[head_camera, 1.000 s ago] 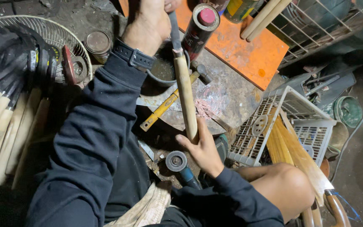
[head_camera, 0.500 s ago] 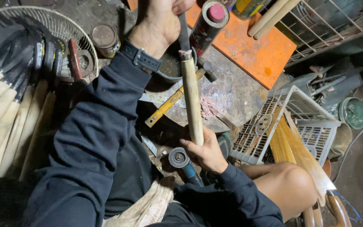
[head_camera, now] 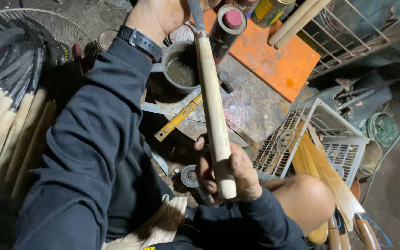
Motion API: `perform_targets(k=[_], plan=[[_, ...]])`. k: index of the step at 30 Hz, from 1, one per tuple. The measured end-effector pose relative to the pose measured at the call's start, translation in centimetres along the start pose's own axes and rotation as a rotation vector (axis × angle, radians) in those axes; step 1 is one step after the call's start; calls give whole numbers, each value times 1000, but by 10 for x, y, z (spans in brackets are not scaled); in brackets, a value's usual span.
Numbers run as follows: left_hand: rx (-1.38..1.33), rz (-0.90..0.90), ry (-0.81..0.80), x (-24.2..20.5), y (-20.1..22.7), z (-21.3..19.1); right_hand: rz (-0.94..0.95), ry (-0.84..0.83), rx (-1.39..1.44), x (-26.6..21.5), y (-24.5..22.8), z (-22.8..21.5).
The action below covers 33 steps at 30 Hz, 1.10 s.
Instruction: The person sits on the floor and repairs a wooden tool handle by grinding its end with an angle grinder, then applying a pink putty-like substance into the handle's end using a metal rod and a small tool. The person smooths the substance and places the finished handle among others.
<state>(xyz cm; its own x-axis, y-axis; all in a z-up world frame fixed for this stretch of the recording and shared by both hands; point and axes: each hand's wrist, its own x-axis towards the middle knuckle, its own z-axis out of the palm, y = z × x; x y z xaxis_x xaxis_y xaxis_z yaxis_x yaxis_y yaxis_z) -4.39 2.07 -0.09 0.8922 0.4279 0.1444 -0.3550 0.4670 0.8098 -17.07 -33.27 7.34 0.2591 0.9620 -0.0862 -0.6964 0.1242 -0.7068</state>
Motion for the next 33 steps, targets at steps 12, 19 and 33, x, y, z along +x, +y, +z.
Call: perform_targets(k=[12,19,33], plan=[[396,-120,-341,-44,25,27,70,22,-190,2,-16,-5],[418,-102,-486,-64,14,57,-65,370,-405,43,-2,-70],[1064,-69,-114,-243,-48,84,-413,523,-445,12,-28,-96]])
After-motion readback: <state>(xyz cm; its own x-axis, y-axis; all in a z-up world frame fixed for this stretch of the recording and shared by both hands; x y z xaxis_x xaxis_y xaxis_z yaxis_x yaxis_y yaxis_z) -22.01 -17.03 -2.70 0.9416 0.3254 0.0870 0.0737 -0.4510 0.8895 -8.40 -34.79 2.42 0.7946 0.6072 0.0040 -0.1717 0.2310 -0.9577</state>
